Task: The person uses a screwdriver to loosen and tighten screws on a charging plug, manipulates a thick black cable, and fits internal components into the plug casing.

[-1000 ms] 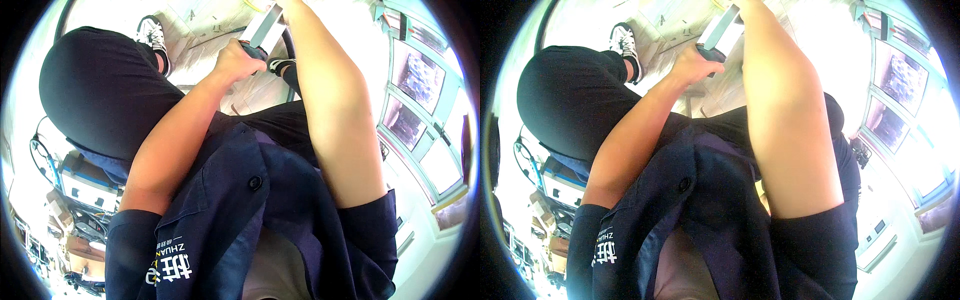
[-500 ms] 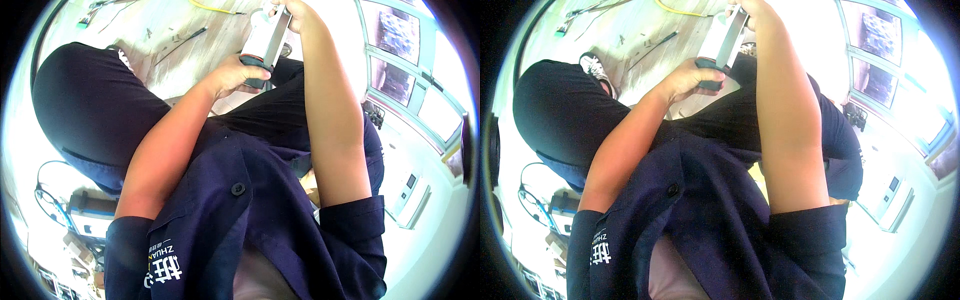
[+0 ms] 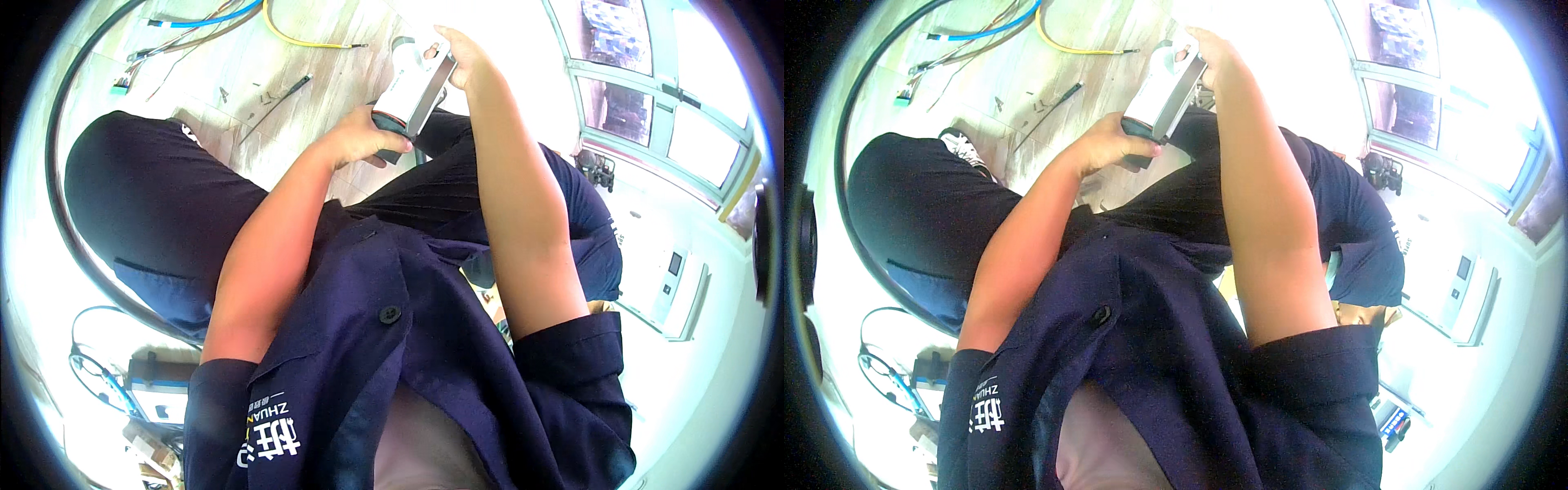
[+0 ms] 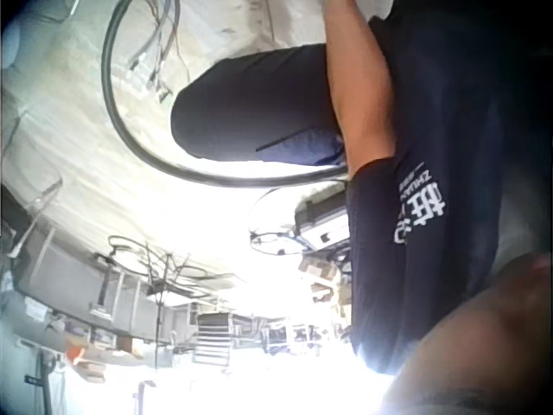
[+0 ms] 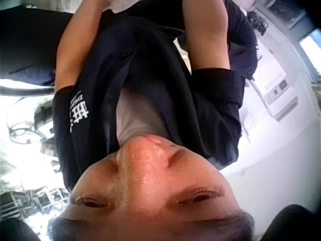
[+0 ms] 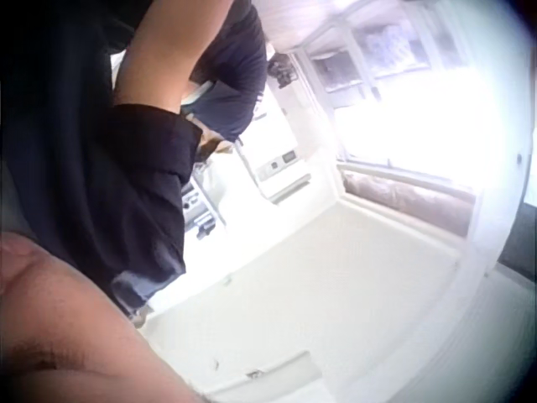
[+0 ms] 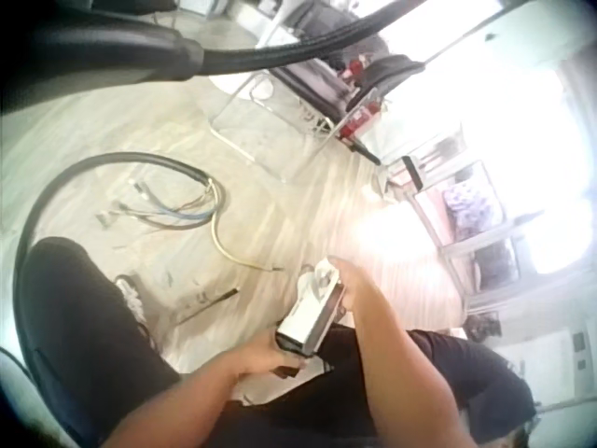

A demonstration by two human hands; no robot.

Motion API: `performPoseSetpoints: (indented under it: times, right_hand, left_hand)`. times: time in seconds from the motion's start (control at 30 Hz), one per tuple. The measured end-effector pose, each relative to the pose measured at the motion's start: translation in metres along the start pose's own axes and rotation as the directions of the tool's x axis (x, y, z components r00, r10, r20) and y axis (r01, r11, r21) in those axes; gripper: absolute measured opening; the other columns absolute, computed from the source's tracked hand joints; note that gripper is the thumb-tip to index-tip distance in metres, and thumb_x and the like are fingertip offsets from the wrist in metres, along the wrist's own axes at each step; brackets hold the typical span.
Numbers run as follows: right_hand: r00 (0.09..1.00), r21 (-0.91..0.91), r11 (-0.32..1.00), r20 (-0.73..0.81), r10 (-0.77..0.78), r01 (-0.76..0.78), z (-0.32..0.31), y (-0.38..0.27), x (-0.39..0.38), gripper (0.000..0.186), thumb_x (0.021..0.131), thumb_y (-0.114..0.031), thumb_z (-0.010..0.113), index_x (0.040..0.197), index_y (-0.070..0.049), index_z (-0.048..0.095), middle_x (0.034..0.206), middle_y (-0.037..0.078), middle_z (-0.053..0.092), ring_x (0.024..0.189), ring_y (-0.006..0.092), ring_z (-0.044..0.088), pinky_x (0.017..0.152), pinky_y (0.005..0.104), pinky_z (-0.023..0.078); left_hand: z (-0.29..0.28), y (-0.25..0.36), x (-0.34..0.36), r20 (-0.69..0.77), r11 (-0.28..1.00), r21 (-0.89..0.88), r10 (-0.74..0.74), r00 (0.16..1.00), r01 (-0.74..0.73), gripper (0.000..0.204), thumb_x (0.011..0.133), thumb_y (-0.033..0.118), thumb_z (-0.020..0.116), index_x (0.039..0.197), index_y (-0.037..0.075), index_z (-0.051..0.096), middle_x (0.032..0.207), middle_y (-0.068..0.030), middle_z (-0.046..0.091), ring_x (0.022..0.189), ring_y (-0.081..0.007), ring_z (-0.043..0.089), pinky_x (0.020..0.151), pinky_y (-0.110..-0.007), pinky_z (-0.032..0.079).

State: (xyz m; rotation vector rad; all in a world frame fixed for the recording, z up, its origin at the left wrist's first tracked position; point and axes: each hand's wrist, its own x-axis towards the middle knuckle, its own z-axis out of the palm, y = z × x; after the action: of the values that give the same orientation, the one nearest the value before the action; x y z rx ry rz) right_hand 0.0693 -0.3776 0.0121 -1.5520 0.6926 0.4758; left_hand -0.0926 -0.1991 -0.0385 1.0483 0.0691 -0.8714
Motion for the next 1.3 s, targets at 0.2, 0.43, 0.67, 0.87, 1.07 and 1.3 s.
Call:
performPoseSetpoints:
  times: [0.2, 0.43, 0.67, 0.87, 1.07, 1.3]
  right_hand:
    - [0.998, 0.119, 0.991, -0.040, -0.057, 0.062, -0.020, 0.001, -0.014, 0.012, 0.094, -0.009, 0.054, 0.097, 0.003, 0.050, 0.075, 0.010, 0.053, 0.061, 0.0198, 0.055, 0.057, 0.0342, 0.053]
    - [0.998, -0.050, 0.997, -0.039, -0.052, 0.050, -0.042, -0.003, -0.026, 0.009, 0.092, -0.006, 0.053, 0.084, -0.001, 0.054, 0.075, 0.009, 0.057, 0.068, 0.0209, 0.061, 0.066, 0.0344, 0.056]
    - [0.985, -0.778, 0.605, -0.161, 0.066, -0.168, 0.014, -0.039, 0.042, 0.018, 0.090, -0.021, 0.062, 0.090, -0.003, 0.063, 0.076, 0.007, 0.065, 0.068, 0.0185, 0.064, 0.066, 0.0367, 0.056]
    - [0.985, -0.901, 0.405, -0.118, 0.125, -0.159, 0.054, -0.007, 0.090, 0.029, 0.093, -0.028, 0.062, 0.079, -0.003, 0.065, 0.070, 0.007, 0.061, 0.063, 0.0203, 0.061, 0.061, 0.0365, 0.053]
    - [0.981, -0.776, 0.611, -0.196, 0.005, -0.158, 0.086, 0.026, 0.115, 0.024, 0.090, -0.019, 0.064, 0.074, -0.001, 0.064, 0.071, 0.013, 0.061, 0.062, 0.0227, 0.059, 0.058, 0.0371, 0.052]
    - [0.948, -0.506, 0.804, -0.221, 0.230, -0.313, 0.104, 0.014, 0.100, 0.013, 0.087, -0.012, 0.055, 0.078, -0.005, 0.061, 0.069, 0.009, 0.060, 0.061, 0.0254, 0.060, 0.058, 0.0369, 0.051]
  left_hand:
    - [-0.007, 0.010, 0.001, 0.069, 0.993, 0.105, 0.044, 0.997, -0.051, 0.067, 0.067, 0.015, 0.086, 0.124, -0.006, 0.057, 0.112, -0.0160, 0.067, 0.099, -0.0268, 0.067, 0.072, -0.041, 0.062]
    - [0.006, -0.016, 0.035, 0.030, 0.967, 0.237, 0.088, 0.996, -0.092, 0.067, 0.068, 0.015, 0.085, 0.126, -0.002, 0.056, 0.105, -0.0120, 0.070, 0.097, -0.0199, 0.067, 0.081, -0.034, 0.056]
    - [0.014, -0.012, 0.043, -0.065, 0.994, -0.106, 0.021, 0.998, -0.028, 0.052, 0.073, 0.011, 0.083, 0.119, 0.000, 0.061, 0.105, -0.0102, 0.071, 0.094, -0.0188, 0.067, 0.083, -0.036, 0.055]
    - [-0.011, -0.028, 0.032, -0.109, 0.951, -0.309, -0.035, 0.993, 0.000, 0.047, 0.074, 0.011, 0.081, 0.117, 0.002, 0.064, 0.105, -0.0092, 0.070, 0.094, -0.0200, 0.067, 0.081, -0.036, 0.056]
    - [-0.049, -0.037, 0.019, -0.096, 0.944, -0.322, -0.112, 0.989, 0.076, 0.044, 0.077, 0.017, 0.079, 0.117, 0.006, 0.065, 0.109, -0.0063, 0.069, 0.096, -0.0164, 0.065, 0.080, -0.035, 0.056]
    - [-0.051, -0.023, 0.010, -0.134, 0.944, -0.320, -0.131, 0.982, 0.083, 0.051, 0.075, 0.030, 0.080, 0.120, 0.012, 0.064, 0.109, -0.0030, 0.068, 0.097, -0.0152, 0.063, 0.080, -0.035, 0.047]
